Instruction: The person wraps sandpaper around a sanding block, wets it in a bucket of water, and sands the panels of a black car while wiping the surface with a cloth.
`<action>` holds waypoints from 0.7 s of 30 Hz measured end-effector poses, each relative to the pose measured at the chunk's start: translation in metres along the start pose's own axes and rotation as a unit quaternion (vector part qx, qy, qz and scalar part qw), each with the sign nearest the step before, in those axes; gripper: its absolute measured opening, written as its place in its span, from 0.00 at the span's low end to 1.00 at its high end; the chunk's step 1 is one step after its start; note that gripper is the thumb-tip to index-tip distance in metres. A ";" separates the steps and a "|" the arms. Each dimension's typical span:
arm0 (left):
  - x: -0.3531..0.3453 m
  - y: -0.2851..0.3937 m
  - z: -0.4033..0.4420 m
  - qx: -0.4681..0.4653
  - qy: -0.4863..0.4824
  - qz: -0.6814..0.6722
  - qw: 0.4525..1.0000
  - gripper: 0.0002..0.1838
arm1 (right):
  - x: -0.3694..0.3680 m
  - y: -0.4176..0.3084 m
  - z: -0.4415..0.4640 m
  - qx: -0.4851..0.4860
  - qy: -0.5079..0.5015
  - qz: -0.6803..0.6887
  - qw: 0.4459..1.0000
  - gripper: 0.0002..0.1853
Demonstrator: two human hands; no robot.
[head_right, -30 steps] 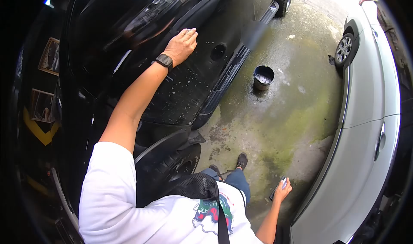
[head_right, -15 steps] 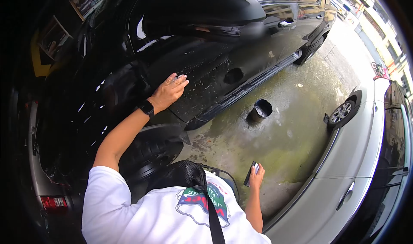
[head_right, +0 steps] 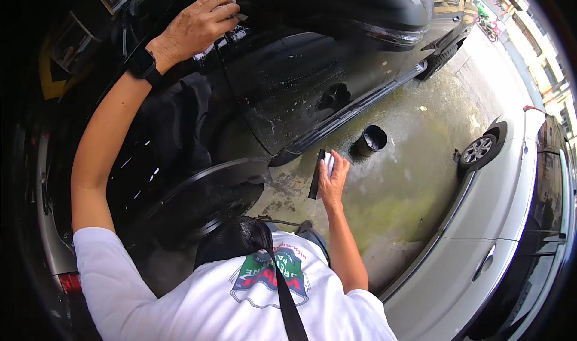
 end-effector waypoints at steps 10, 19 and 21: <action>0.009 -0.007 0.010 -0.074 0.124 -0.113 0.983 0.09 | -0.138 -0.151 0.061 0.191 0.113 0.022 0.975 0.32; -0.012 -0.013 0.004 -0.071 0.136 -0.092 0.984 0.04 | -0.196 -0.163 0.100 0.245 0.223 0.021 0.943 0.29; -0.013 -0.010 0.003 -0.074 0.141 -0.078 0.984 0.04 | -0.182 -0.153 0.141 0.235 0.273 -0.020 0.933 0.28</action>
Point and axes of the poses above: each hand's wrist, its own z-axis towards the middle knuckle, its own x-axis out of the back of the hand, y = z × x, the point moved 3 cm from there along z, towards the middle knuckle, and after that the axes turned 2 degrees about -z, right-handed, at the moved point
